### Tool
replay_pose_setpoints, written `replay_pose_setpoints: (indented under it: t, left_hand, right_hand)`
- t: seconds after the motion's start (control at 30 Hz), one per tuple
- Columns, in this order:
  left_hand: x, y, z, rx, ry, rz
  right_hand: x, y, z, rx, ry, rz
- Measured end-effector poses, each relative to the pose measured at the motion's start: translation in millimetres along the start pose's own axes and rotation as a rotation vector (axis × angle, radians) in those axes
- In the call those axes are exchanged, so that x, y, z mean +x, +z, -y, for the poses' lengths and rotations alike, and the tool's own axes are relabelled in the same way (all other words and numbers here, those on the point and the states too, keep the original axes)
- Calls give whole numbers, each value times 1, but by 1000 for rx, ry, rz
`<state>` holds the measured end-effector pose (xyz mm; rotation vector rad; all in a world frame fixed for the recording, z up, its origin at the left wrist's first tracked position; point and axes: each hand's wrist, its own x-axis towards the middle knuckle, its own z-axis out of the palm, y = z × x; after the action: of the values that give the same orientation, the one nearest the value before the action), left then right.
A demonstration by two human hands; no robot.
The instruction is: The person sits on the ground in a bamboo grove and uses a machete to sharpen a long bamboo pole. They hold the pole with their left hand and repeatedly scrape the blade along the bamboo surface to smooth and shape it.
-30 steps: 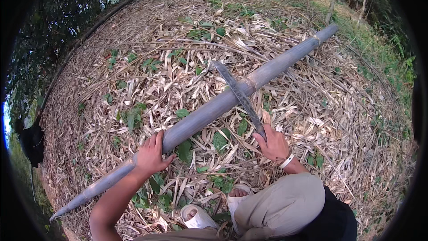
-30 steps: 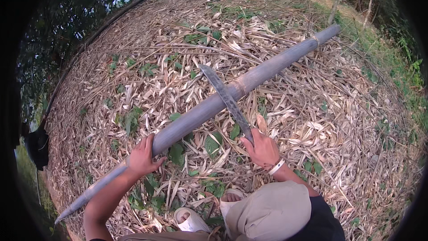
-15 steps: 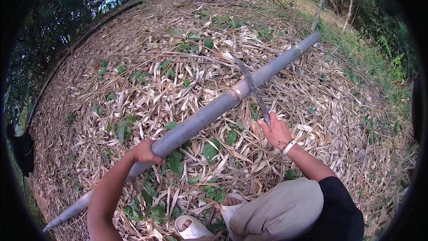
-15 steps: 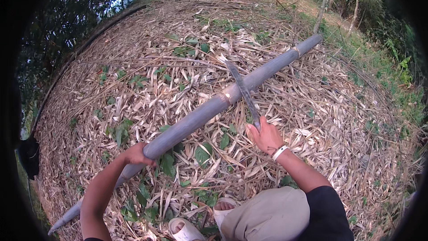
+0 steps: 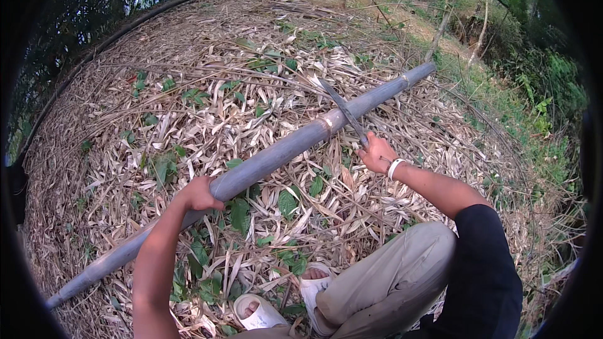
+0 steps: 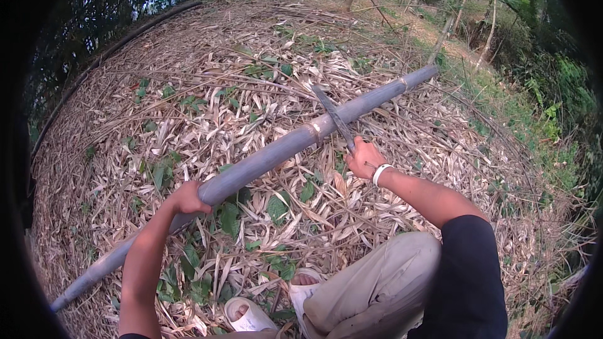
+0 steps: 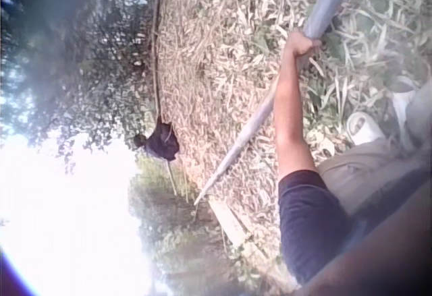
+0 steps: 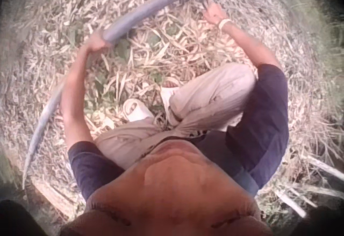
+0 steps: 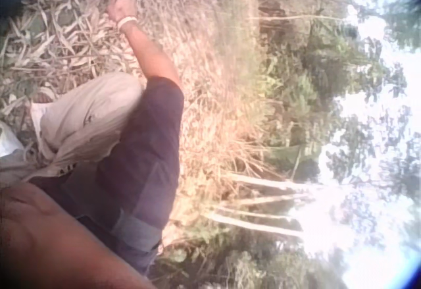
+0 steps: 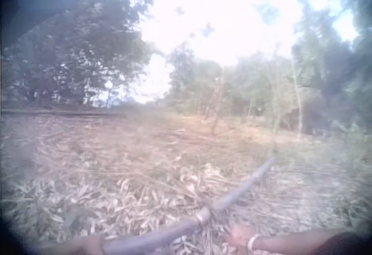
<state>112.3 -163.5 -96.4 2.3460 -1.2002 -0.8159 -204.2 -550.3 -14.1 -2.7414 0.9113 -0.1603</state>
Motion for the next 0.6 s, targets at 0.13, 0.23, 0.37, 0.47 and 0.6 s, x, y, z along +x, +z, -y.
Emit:
replay_pose_setpoints:
  t: [0.13, 0.23, 0.37, 0.47, 0.6]
  left_hand:
    - [-9, -14, 8, 110, -75, -84]
    - [-17, -6, -16, 209, -130, -191]
    - [-17, -10, -32, 315, -220, -239]
    - [-21, -13, -21, 320, -249, -227]
    - [-31, -11, -24, 360, -266, -237]
  right_hand:
    - [-21, -15, 55, -257, -243, 232]
    - [-27, -9, 44, -244, -184, 199]
    - [6, 12, 16, -77, 50, 42]
    - [3, 23, 49, -62, -63, 108]
    - [-18, 15, 71, -356, -332, 276]
